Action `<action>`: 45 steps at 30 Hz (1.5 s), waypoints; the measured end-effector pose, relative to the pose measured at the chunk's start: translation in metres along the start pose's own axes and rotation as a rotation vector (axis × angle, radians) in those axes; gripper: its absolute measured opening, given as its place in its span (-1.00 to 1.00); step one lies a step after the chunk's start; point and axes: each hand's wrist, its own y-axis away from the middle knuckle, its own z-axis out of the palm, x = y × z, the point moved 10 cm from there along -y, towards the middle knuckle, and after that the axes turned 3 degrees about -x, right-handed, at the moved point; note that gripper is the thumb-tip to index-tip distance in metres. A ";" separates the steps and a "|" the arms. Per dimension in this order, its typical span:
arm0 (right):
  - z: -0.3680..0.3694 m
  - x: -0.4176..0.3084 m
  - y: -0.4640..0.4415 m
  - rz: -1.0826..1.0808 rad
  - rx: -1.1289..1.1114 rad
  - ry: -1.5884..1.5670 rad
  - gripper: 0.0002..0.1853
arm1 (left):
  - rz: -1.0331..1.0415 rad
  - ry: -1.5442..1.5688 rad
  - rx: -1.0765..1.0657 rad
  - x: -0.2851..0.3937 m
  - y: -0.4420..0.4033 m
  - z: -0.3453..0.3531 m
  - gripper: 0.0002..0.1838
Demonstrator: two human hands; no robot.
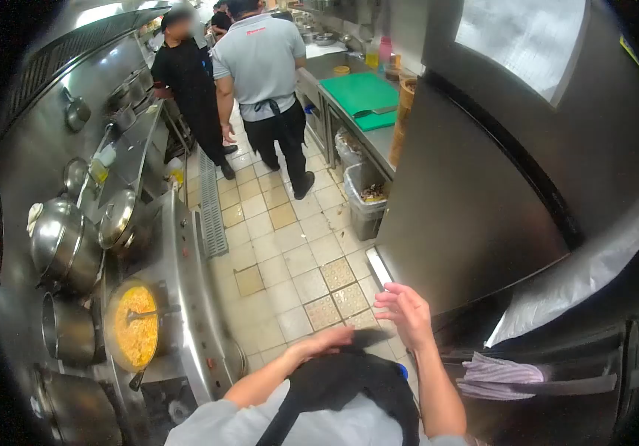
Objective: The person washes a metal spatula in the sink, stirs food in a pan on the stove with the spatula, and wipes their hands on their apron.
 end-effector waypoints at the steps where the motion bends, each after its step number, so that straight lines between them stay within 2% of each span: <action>1: 0.001 0.006 -0.002 0.018 0.013 -0.041 -0.50 | -0.060 -0.279 -0.059 -0.004 -0.007 0.007 -0.12; 2: 0.007 0.009 -0.006 0.019 0.000 -0.017 -0.51 | -0.119 -0.558 -0.118 -0.010 -0.010 0.010 -0.20; 5: 0.027 0.003 -0.012 0.001 -0.038 0.054 -0.53 | -0.177 -0.012 0.119 -0.025 -0.008 -0.034 -0.23; 6: 0.030 -0.001 -0.013 -0.011 -0.044 0.077 -0.53 | -0.011 0.109 0.191 -0.007 0.003 -0.042 -0.17; 9: 0.015 0.008 -0.015 0.009 0.014 0.005 -0.54 | -0.249 -0.938 0.519 -0.099 -0.015 -0.109 -0.05; 10: 0.014 0.008 -0.014 0.004 0.032 0.009 -0.56 | -0.359 -0.853 0.337 -0.133 -0.023 -0.114 0.02; 12: 0.010 0.014 -0.010 0.017 0.043 -0.025 -0.56 | -0.519 -0.818 0.231 -0.180 -0.023 -0.151 0.01; 14: 0.005 0.027 -0.003 0.053 0.064 -0.031 -0.57 | -0.628 -0.908 0.389 -0.216 -0.007 -0.196 -0.07; 16: -0.003 0.037 0.002 0.083 0.094 -0.006 -0.57 | -0.814 -0.460 0.435 -0.260 0.034 -0.206 -0.07; 18: -0.008 0.039 0.010 0.103 0.119 0.018 -0.59 | -0.876 -0.746 0.427 -0.314 0.051 -0.248 -0.15; 20: -0.016 0.032 0.016 0.105 0.145 0.025 -0.58 | -0.832 -0.622 0.634 -0.299 0.082 -0.278 -0.22; 21: -0.022 0.030 0.019 0.105 0.166 0.023 -0.58 | -0.265 0.020 0.743 -0.260 0.069 -0.275 -0.25; 22: -0.026 0.028 0.019 0.106 0.163 0.036 -0.57 | 0.317 0.649 0.756 -0.185 0.077 -0.261 -0.28; 23: -0.022 0.026 0.017 0.102 0.145 0.017 -0.56 | 0.444 0.872 0.650 -0.089 0.093 -0.190 -0.29; 24: -0.016 0.021 0.013 0.100 0.121 0.001 -0.56 | 0.457 0.909 0.590 -0.092 0.072 -0.186 -0.23; 25: -0.008 0.015 0.007 0.098 0.088 -0.013 -0.56 | 0.358 0.900 0.504 -0.067 0.059 -0.140 -0.24; 26: 0.004 0.008 0.000 0.088 0.044 0.011 -0.53 | 0.140 0.959 0.429 -0.085 0.036 -0.121 -0.28; 27: 0.016 0.002 -0.009 0.079 0.011 0.020 -0.53 | 0.185 0.834 0.297 -0.110 -0.011 -0.137 -0.37; 28: 0.027 -0.001 -0.015 0.077 -0.018 0.027 -0.52 | 0.165 0.861 0.142 -0.066 -0.014 -0.101 -0.44; 30: 0.043 0.003 -0.023 0.080 -0.093 0.026 -0.50 | 0.267 0.890 0.047 0.009 -0.013 -0.076 -0.50; 32: 0.060 0.005 -0.031 0.098 -0.154 -0.041 -0.49 | 0.465 0.634 0.124 0.085 -0.001 -0.066 -0.60; 34: 0.072 0.008 -0.039 0.095 -0.232 -0.136 -0.47 | 0.528 0.689 0.102 0.124 0.007 -0.058 -0.61; 35: 0.080 0.007 -0.042 0.086 -0.265 -0.197 -0.46 | 0.567 0.702 0.113 0.140 0.013 -0.051 -0.60; 38: 0.099 0.009 -0.051 0.072 -0.346 -0.350 -0.39 | 0.570 0.830 -0.123 0.164 0.016 -0.022 -0.57; 41: 0.121 0.013 -0.061 0.093 -0.448 -0.615 -0.33 | 0.672 0.939 -0.338 0.159 0.008 -0.008 -0.54; 42: 0.126 0.016 -0.066 0.085 -0.498 -0.704 -0.27 | 0.698 0.859 -0.050 0.135 0.000 -0.023 -0.56; 43: 0.130 0.018 -0.070 0.093 -0.497 -0.743 -0.26 | 0.590 0.749 0.147 0.119 -0.003 -0.022 -0.55; 45: 0.136 0.023 -0.074 0.105 -0.488 -0.823 -0.23 | 0.642 0.624 0.308 0.114 0.010 -0.013 -0.54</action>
